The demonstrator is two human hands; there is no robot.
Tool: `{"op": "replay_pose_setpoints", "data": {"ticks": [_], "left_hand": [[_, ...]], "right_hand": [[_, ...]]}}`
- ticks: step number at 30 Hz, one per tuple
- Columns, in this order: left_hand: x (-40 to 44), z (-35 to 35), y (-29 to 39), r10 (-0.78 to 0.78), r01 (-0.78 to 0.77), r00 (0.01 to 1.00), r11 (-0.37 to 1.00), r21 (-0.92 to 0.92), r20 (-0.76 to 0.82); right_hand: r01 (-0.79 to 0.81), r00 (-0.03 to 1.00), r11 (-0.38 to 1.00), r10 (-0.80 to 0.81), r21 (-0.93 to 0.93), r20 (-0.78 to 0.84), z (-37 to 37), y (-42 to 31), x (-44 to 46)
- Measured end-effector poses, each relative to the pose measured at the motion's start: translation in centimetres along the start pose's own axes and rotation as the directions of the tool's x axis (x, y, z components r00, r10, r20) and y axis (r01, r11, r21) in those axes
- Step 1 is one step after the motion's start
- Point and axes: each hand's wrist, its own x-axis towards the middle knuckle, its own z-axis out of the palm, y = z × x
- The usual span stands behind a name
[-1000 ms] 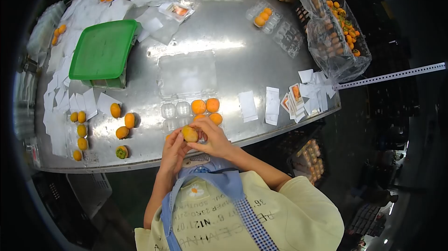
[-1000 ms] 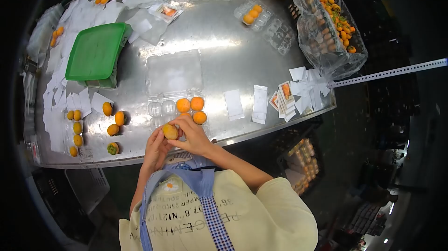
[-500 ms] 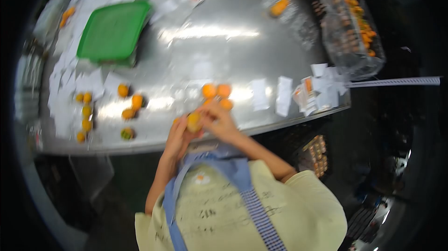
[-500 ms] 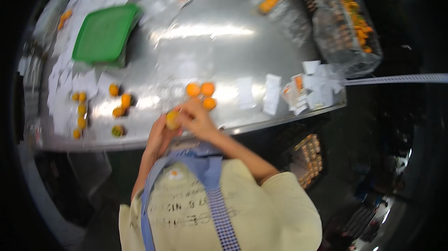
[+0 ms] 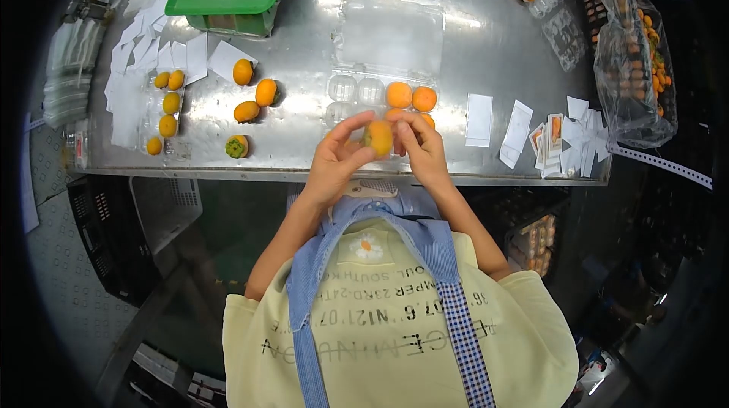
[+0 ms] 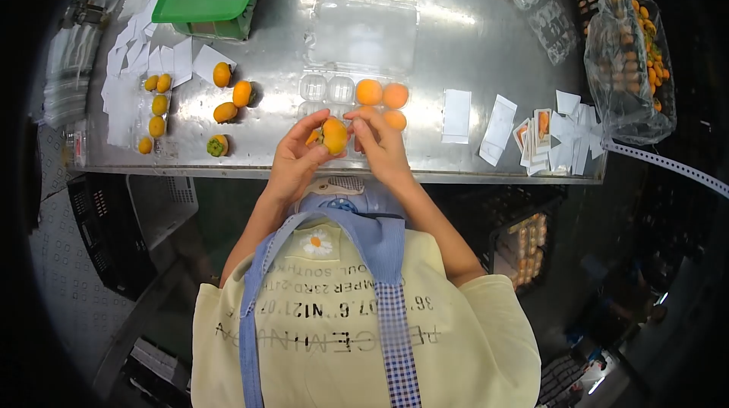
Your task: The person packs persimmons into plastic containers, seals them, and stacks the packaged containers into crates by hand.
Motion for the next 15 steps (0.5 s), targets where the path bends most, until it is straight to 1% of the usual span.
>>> {"op": "replay_pose_setpoints", "data": {"ticks": [2, 7, 8, 10, 13, 14, 15], "left_hand": [[0.0, -0.1, 0.0, 0.098, -0.097, 0.995, 0.991, 0.094, -0.003], [-0.2, 0.4, -0.1, 0.177, -0.172, 0.984, 0.976, 0.137, -0.025], [-0.2, 0.3, -0.2, 0.188, -0.182, 0.982, 0.971, 0.152, -0.025], [-0.1, 0.0, -0.6, 0.235, -0.228, 0.972, 0.936, 0.268, 0.008], [-0.1, -0.4, -0.8, 0.256, -0.258, 0.965, 0.871, 0.417, 0.063], [-0.1, -0.5, -0.7, 0.254, -0.263, 0.964, 0.847, 0.461, 0.082], [-0.1, -0.3, -0.4, 0.284, -0.288, 0.954, 0.783, 0.552, 0.095]], "right_hand": [[-0.007, 1.000, 1.000, 0.007, 0.007, -0.012, 0.0, 0.0, 0.1], [-0.040, 0.998, 0.997, 0.042, 0.071, -0.037, 0.0, 0.2, 0.3], [-0.114, 0.993, 0.989, 0.112, 0.099, 0.022, -0.2, 0.3, 0.3], [-0.265, 0.959, 0.954, 0.245, 0.142, 0.145, -0.7, 0.2, 0.1], [-0.377, 0.920, 0.880, 0.319, 0.289, 0.229, -0.1, -0.6, -0.1], [-0.338, 0.935, 0.899, 0.287, 0.279, 0.210, -0.3, -0.3, -0.2], [-0.299, 0.948, 0.916, 0.254, 0.268, 0.191, -0.5, 0.1, -0.3]]}}
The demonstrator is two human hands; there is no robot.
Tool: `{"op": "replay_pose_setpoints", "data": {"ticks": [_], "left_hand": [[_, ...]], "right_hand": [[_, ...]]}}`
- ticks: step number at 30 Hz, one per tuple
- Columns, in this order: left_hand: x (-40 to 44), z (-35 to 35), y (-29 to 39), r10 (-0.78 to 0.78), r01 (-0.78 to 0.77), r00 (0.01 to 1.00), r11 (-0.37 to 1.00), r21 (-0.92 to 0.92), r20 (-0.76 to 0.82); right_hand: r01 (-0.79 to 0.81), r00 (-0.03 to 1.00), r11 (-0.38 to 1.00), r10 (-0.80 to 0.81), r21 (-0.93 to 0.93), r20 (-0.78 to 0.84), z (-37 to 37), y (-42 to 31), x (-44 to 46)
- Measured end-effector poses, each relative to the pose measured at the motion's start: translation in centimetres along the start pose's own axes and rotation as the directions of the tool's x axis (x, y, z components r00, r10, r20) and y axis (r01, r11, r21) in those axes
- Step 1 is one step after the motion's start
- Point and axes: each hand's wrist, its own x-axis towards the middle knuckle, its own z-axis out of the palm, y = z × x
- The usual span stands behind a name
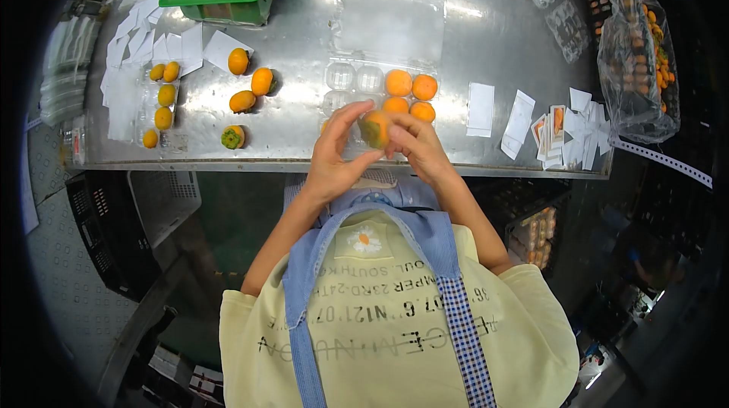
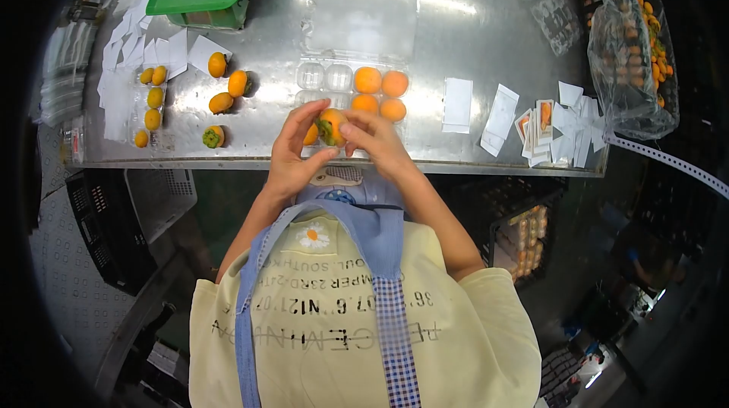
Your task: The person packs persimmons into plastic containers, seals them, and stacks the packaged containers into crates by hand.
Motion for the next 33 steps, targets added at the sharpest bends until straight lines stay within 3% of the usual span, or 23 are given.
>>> {"op": "replay_pose_setpoints", "data": {"ticks": [2, 4, 6, 13, 25, 28, 33], "left_hand": [[0.2, -0.3, 1.0, 0.066, -0.064, 0.998, 0.975, 0.213, 0.000], [0.0, -0.9, 0.0, -0.032, 0.038, 0.998, 0.993, 0.114, -0.054], [0.0, -1.1, -0.5, -0.101, 0.097, 0.986, 0.995, -0.038, -0.135], [-0.3, -2.4, -1.4, -0.234, 0.219, 0.949, 0.971, -0.092, -0.213], [-0.2, -2.2, -1.8, -0.256, 0.243, 0.940, 0.966, -0.086, -0.225], [-0.3, -2.7, -2.3, -0.242, 0.225, 0.937, 0.970, -0.092, -0.251], [-0.5, -3.4, -2.6, -0.247, 0.228, 0.926, 0.969, -0.097, -0.286]], "right_hand": [[0.117, 0.991, 0.983, -0.126, -0.138, -0.054, -0.4, 0.2, -0.2], [0.249, 0.945, 0.893, -0.310, -0.376, -0.109, -0.5, 0.0, -0.6], [0.255, 0.922, 0.798, -0.372, -0.546, -0.112, -1.6, 0.0, -0.9], [0.165, 0.857, 0.495, -0.500, -0.853, -0.124, -5.8, 0.8, -3.0], [0.188, 0.872, 0.520, -0.480, -0.833, -0.102, -8.4, 2.3, -5.0], [0.144, 0.901, 0.425, -0.430, -0.894, -0.059, -8.5, 2.3, -4.8], [0.207, 0.904, 0.258, -0.418, -0.944, 0.084, -8.2, 2.7, -4.2]]}}
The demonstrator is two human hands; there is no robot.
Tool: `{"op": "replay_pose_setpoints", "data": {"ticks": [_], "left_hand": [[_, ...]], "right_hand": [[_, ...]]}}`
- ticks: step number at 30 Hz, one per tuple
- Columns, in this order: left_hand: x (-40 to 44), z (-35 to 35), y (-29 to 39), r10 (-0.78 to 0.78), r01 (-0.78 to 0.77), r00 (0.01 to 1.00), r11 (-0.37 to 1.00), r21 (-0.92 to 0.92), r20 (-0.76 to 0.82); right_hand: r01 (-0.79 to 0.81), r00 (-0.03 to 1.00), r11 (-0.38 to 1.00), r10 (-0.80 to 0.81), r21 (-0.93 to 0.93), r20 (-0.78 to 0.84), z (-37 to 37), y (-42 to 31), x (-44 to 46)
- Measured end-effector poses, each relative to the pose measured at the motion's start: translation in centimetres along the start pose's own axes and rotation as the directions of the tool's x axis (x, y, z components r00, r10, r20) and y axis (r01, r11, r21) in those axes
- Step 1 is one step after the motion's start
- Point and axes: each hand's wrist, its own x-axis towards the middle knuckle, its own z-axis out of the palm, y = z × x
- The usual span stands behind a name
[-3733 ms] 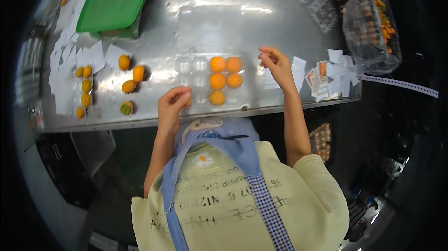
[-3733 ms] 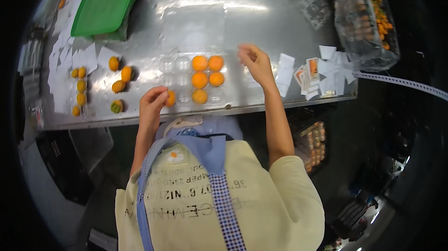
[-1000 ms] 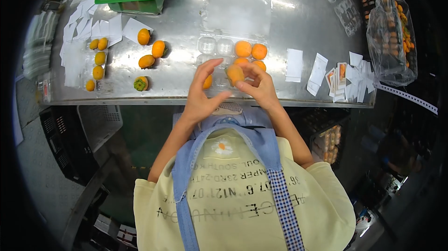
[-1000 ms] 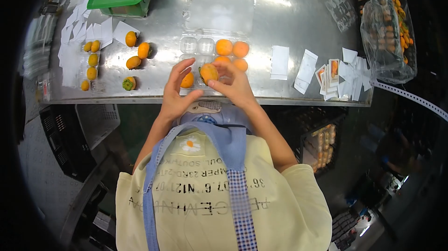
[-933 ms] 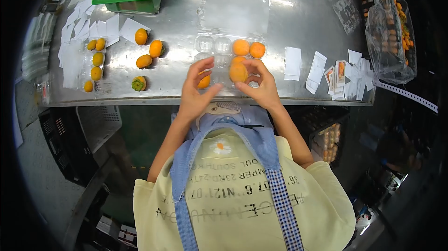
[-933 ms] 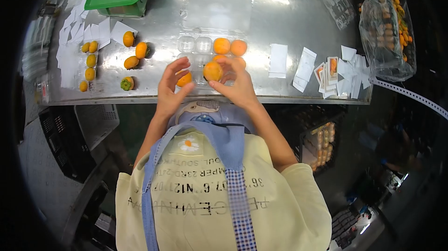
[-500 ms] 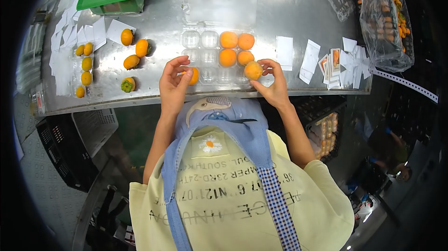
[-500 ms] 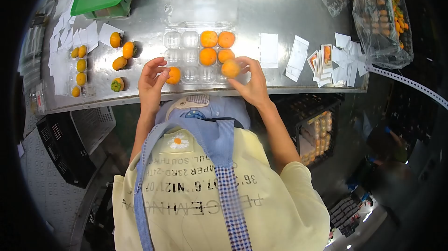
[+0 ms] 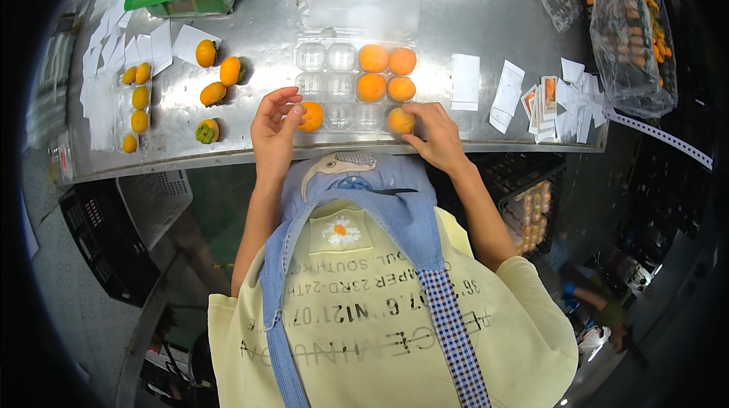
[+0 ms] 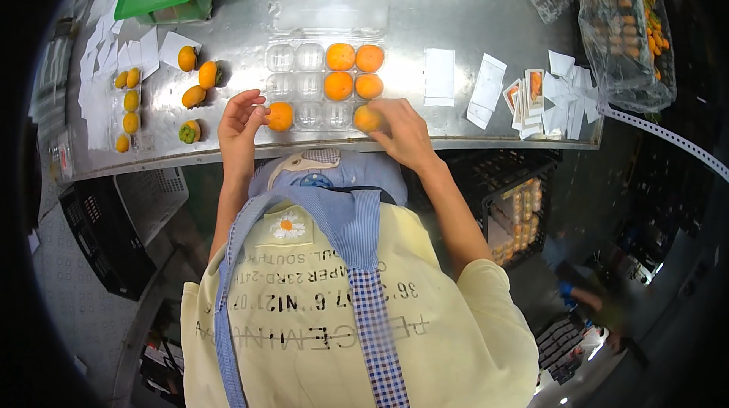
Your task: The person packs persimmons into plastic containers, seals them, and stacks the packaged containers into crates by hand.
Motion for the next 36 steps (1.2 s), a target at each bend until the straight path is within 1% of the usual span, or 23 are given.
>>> {"op": "replay_pose_setpoints", "data": {"ticks": [1, 7, 10, 11, 13, 14, 15, 16, 17, 18, 19, 22, 23, 26, 29, 30, 31, 32, 33, 36], "left_hand": [[-0.1, -0.1, 0.0, -0.006, 0.006, 1.000, 1.000, 0.004, -0.010], [-0.1, -0.7, -0.2, -0.040, 0.039, 0.998, 0.999, -0.020, -0.055], [0.1, -1.3, -0.6, -0.049, 0.047, 0.995, 0.999, -0.020, -0.086], [0.2, -1.6, -0.9, -0.050, 0.049, 0.994, 0.999, -0.017, -0.098], [0.4, -2.3, -1.8, -0.002, 0.011, 0.998, 0.989, 0.145, -0.060], [0.4, -2.7, -2.2, 0.020, -0.010, 0.999, 0.974, 0.227, -0.041], [0.3, -2.7, -2.1, 0.003, 0.002, 1.000, 0.947, 0.322, -0.015], [0.2, -2.6, -1.9, 0.034, -0.049, 0.999, 0.881, 0.470, 0.041], [0.0, -2.4, -1.5, 0.054, -0.104, 0.993, 0.792, 0.602, 0.101], [-0.2, -2.1, -1.1, 0.062, -0.162, 0.984, 0.681, 0.714, 0.165], [-0.2, -2.0, -1.9, 0.137, -0.260, 0.965, 0.581, 0.772, 0.222], [-0.1, -1.7, -2.2, 0.045, -0.202, 0.976, 0.544, 0.814, 0.213], [0.0, -1.8, -2.3, 0.059, -0.212, 0.975, 0.538, 0.815, 0.215], [0.1, -2.2, -2.3, 0.212, -0.340, 0.939, 0.465, 0.817, 0.270], [-0.2, -2.0, -2.1, 0.287, -0.311, 0.948, 0.735, 0.603, 0.139], [-0.4, -1.7, -1.7, 0.208, -0.235, 0.972, 0.859, 0.455, 0.109], [-0.7, -1.2, -1.0, 0.124, -0.146, 0.988, 0.947, 0.288, 0.093], [-0.9, -0.8, -0.5, 0.039, -0.049, 0.995, 0.993, 0.110, 0.093], [-1.0, -0.6, -0.2, 0.043, -0.058, 0.993, 0.989, 0.135, 0.111], [-1.2, 0.5, 0.8, 0.043, -0.075, 0.988, 0.975, 0.211, 0.150]], "right_hand": [[0.037, 0.999, 0.999, -0.037, -0.025, 0.006, 0.2, 0.1, 0.0], [-0.013, 0.999, 0.997, 0.016, -0.080, 0.031, 0.9, -0.2, 0.2], [-0.015, 0.999, 0.996, 0.017, -0.092, 0.027, 1.1, 0.1, 0.2], [-0.003, 1.000, 0.994, 0.004, -0.108, 0.004, 1.1, 0.0, 0.2], [0.023, 0.999, 0.990, -0.028, -0.137, -0.041, 0.9, -0.3, 0.4], [-0.021, 0.999, 0.995, 0.016, -0.100, -0.050, 0.8, -0.7, 0.5], [-0.064, 0.997, 0.996, 0.060, -0.062, -0.057, 0.7, -1.3, 0.6], [-0.108, 0.992, 0.994, 0.106, -0.023, -0.064, 0.6, -1.5, 0.6], [-0.088, 0.993, 0.996, 0.086, -0.016, -0.083, 0.8, -1.3, 0.7], [-0.074, 0.994, 0.997, 0.074, 0.008, -0.085, 1.0, -1.2, 0.8], [-0.061, 0.994, 0.998, 0.063, 0.031, -0.089, 1.3, -1.1, 1.0], [-0.016, 0.994, 0.996, 0.025, 0.085, -0.107, 1.8, -1.2, 1.5], [-0.005, 0.994, 0.996, 0.014, 0.086, -0.107, 2.0, -1.0, 1.6], [0.028, 0.993, 0.995, -0.017, 0.093, -0.118, 2.3, -1.1, 1.8], [0.030, 0.995, 0.988, -0.014, 0.150, -0.102, 2.2, -2.0, 2.1], [0.026, 0.996, 0.984, -0.010, 0.177, -0.089, 2.1, -2.5, 2.4], [0.016, 0.996, 0.975, 0.004, 0.221, -0.091, 2.2, -2.9, 2.7], [0.006, 0.996, 0.964, 0.019, 0.264, -0.092, 2.4, -3.5, 3.0], [-0.004, 0.995, 0.952, 0.034, 0.307, -0.093, 2.6, -4.1, 3.4], [-0.055, 0.998, 0.901, 0.052, 0.430, 0.019, 2.6, -6.1, 4.8]]}}
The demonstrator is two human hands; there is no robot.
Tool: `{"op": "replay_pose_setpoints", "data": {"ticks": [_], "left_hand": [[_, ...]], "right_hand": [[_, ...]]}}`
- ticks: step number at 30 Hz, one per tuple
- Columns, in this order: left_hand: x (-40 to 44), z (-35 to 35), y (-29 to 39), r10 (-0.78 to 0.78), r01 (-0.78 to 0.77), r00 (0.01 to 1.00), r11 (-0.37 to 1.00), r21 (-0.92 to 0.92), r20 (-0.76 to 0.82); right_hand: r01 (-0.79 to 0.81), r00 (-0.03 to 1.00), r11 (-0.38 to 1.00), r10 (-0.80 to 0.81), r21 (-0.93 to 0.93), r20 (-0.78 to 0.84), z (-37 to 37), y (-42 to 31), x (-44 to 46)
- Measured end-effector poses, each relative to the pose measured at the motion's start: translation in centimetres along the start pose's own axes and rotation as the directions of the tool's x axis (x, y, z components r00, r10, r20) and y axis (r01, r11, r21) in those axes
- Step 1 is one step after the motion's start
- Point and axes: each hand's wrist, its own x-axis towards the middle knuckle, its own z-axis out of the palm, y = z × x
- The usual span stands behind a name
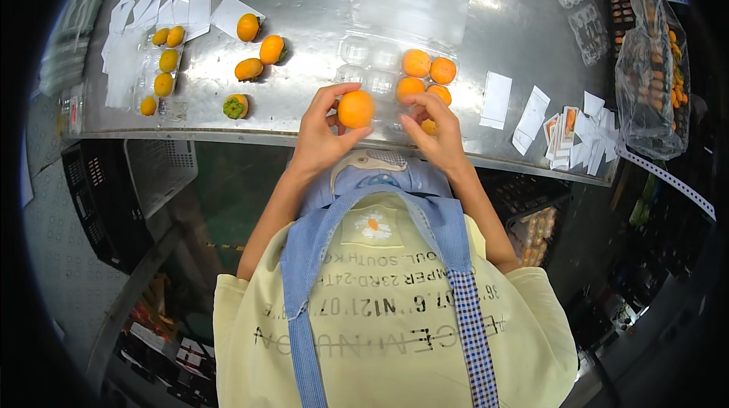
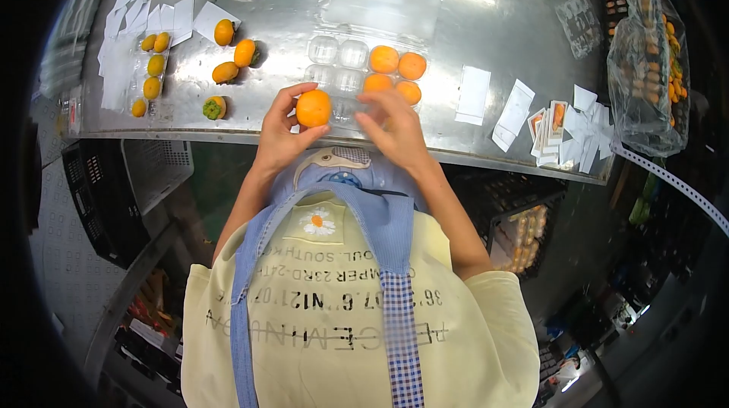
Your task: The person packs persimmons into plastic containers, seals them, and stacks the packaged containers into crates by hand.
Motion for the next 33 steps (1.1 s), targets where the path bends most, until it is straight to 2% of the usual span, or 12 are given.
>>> {"op": "replay_pose_setpoints", "data": {"ticks": [2, 3, 6, 8, 11, 15, 18, 20, 24, 26, 29, 33], "left_hand": [[-0.2, 0.5, 1.2, -0.017, 0.017, 1.000, 0.999, 0.052, 0.000], [-0.3, 0.9, 1.0, -0.001, 0.002, 1.000, 1.000, 0.009, -0.024], [-0.6, 1.1, 0.3, 0.005, -0.005, 1.000, 0.992, 0.123, -0.004], [-0.6, 1.0, 0.3, 0.087, -0.087, 0.996, 0.980, 0.182, 0.007], [-0.6, 1.2, 0.9, 0.208, -0.204, 0.978, 0.944, 0.260, 0.011], [-0.6, 1.2, 1.6, 0.242, -0.235, 0.970, 0.927, 0.291, 0.015], [-0.3, 1.1, 1.1, 0.343, -0.334, 0.939, 0.872, 0.357, 0.041], [-0.3, 1.3, 1.5, 0.327, -0.321, 0.944, 0.892, 0.318, 0.036], [-0.5, 1.7, 1.6, 0.219, -0.211, 0.975, 0.963, 0.169, -0.034], [-0.5, 1.7, 1.2, 0.199, -0.193, 0.980, 0.966, 0.170, -0.019], [-0.5, 1.5, 1.0, 0.184, -0.184, 0.983, 0.960, 0.211, 0.020], [-0.3, 1.3, 1.0, 0.188, -0.197, 0.980, 0.938, 0.286, 0.058]], "right_hand": [[-0.012, 0.998, 0.999, 0.010, 0.039, 0.066, 0.4, -1.1, 0.6], [-0.015, 0.996, 0.998, 0.009, 0.066, 0.091, 0.7, -1.4, 0.9], [-0.024, 0.987, 0.996, 0.010, 0.086, 0.160, 1.3, -2.2, 1.5], [-0.008, 0.984, 0.997, -0.007, 0.083, 0.181, 1.7, -2.3, 1.5], [-0.099, 0.975, 0.993, 0.085, 0.060, 0.208, 1.8, -2.0, 1.5], [-0.157, 0.975, 0.934, 0.095, 0.322, 0.200, 2.3, -0.9, 1.0], [-0.225, 0.964, 0.849, 0.123, 0.477, 0.235, 2.3, -0.6, 0.8], [-0.317, 0.937, 0.787, 0.174, 0.529, 0.302, 1.9, -0.7, 1.0], [-0.358, 0.926, 0.763, 0.214, 0.538, 0.312, 2.1, -0.8, 1.2], [-0.382, 0.918, 0.759, 0.247, 0.527, 0.310, 2.2, -0.6, 1.3], [-0.340, 0.929, 0.807, 0.206, 0.483, 0.308, 2.5, 0.0, 1.3], [-0.454, 0.888, 0.663, 0.287, 0.595, 0.359, 2.7, -0.6, 1.1]]}}
